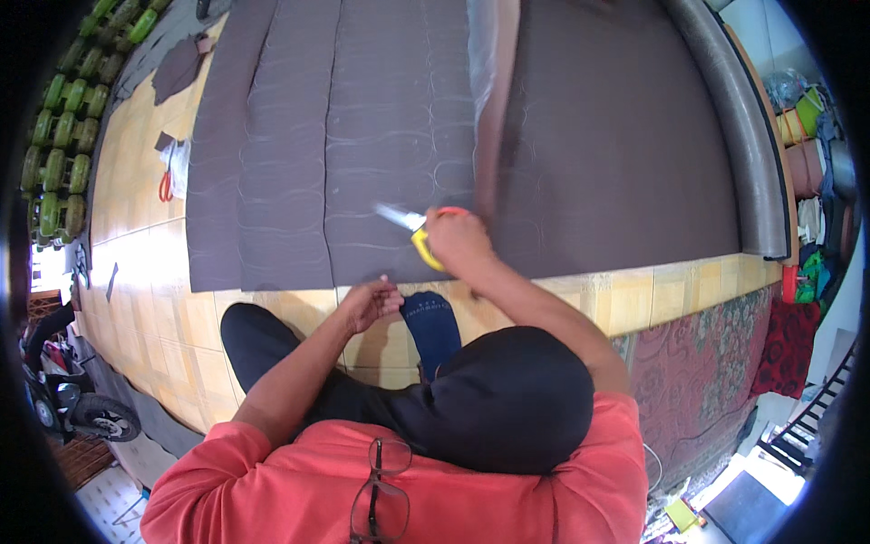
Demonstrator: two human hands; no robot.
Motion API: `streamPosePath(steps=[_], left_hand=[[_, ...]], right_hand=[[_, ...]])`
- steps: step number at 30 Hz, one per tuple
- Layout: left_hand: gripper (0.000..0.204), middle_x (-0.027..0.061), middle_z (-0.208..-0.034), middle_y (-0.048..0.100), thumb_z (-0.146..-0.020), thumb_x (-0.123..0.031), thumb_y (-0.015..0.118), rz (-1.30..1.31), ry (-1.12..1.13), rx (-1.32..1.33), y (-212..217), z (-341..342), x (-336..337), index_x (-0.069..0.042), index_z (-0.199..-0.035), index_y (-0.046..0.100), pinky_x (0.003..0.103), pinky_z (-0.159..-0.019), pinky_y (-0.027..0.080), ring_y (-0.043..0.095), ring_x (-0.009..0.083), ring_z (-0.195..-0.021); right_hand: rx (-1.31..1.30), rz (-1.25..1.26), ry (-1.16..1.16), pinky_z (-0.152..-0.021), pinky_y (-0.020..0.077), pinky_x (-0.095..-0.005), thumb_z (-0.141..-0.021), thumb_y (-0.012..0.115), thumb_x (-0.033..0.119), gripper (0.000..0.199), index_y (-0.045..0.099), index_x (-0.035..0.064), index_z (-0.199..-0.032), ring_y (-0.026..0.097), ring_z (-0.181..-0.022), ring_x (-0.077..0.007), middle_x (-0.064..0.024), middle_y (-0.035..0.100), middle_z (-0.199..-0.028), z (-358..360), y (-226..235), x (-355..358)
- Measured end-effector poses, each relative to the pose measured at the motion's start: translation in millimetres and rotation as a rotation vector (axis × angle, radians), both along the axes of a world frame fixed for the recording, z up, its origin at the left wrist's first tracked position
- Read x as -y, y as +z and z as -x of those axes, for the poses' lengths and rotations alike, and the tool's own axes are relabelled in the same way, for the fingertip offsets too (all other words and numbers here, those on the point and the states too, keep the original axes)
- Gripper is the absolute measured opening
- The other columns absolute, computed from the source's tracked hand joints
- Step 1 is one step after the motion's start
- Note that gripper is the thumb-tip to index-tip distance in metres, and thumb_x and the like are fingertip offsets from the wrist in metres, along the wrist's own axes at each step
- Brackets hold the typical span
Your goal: The person sits on the floor and uses scissors to cut a large sheet of brown material along pre-drawn wavy outlines. The person repeatedly cuts out individual shapes and sets them aside on the floor.
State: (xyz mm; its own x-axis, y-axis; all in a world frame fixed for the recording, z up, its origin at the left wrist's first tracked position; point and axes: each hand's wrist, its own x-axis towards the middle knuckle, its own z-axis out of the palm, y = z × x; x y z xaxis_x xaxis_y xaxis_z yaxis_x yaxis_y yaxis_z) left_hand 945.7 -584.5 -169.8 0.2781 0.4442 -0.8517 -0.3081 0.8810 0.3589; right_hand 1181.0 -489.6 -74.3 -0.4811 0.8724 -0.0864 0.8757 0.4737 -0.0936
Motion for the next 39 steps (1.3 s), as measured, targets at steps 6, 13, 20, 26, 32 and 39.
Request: streamPosePath(steps=[6,13,20,26,32,39], left_hand=[[0.035,0.0174,-0.103,0.064,-0.100,-0.029,0.058,0.126,0.254,0.188,-1,-5,17,0.005,-0.111,0.053,0.035,-0.089,0.060,0.069,0.0298,-0.099],[0.032,0.0175,-0.107,0.064,-0.100,-0.027,0.059,0.033,0.491,0.322,20,-52,13,0.003,-0.113,0.054,0.036,-0.087,0.060,0.068,0.0298,-0.100],[0.033,0.0126,-0.096,0.065,-0.100,-0.033,0.059,-0.153,0.127,0.057,17,-71,-22,-0.002,-0.109,0.060,0.034,-0.069,0.055,0.066,0.0215,-0.081],[0.040,0.0057,-0.073,0.060,-0.101,-0.043,0.055,-0.258,-0.179,-0.185,43,-75,-24,-0.005,-0.091,0.061,0.029,-0.058,0.044,0.059,0.0159,-0.065],[0.052,-0.0007,-0.057,0.047,-0.099,-0.056,0.049,-0.235,-0.274,-0.203,49,-63,-19,-0.011,-0.074,0.055,0.029,-0.052,0.036,0.048,0.0130,-0.054],[0.053,-0.0046,-0.055,0.035,-0.098,-0.058,0.052,-0.115,-0.186,-0.120,41,-61,-21,-0.011,-0.072,0.050,0.028,-0.047,0.025,0.036,0.0103,-0.047]], right_hand=[[0.087,-0.075,-0.338,-0.067,0.0578,-0.0407,-0.087,0.065,0.024,0.024,0.058,0.0052,-0.100,0.071,-0.078,-0.0282,-0.0140,0.070,-0.088,-90,29,11],[-0.384,0.081,-0.929,-0.074,0.0494,-0.0481,-0.085,0.073,0.018,0.027,0.059,0.0018,-0.101,0.064,-0.087,-0.0424,-0.0195,0.066,-0.094,-158,29,74],[-0.607,0.346,-0.944,-0.062,0.0445,-0.0359,-0.092,0.072,0.027,0.027,0.060,0.0020,-0.091,0.057,-0.064,-0.0225,-0.0094,0.058,-0.070,-91,10,161],[-0.943,0.914,-0.934,-0.063,0.0431,-0.0315,-0.095,0.065,0.042,0.038,0.060,0.0041,-0.094,0.051,-0.067,-0.0135,-0.0018,0.053,-0.072,-87,7,197],[-1.091,1.196,-0.907,-0.062,0.0421,-0.0275,-0.097,0.057,0.054,0.050,0.060,0.0045,-0.096,0.050,-0.067,-0.0102,-0.0011,0.052,-0.072,-56,24,184],[-1.018,1.526,-1.090,-0.061,0.0479,-0.0287,-0.095,0.043,0.071,0.071,0.059,0.0023,-0.100,0.054,-0.062,-0.0155,-0.0046,0.054,-0.070,-27,11,132]])
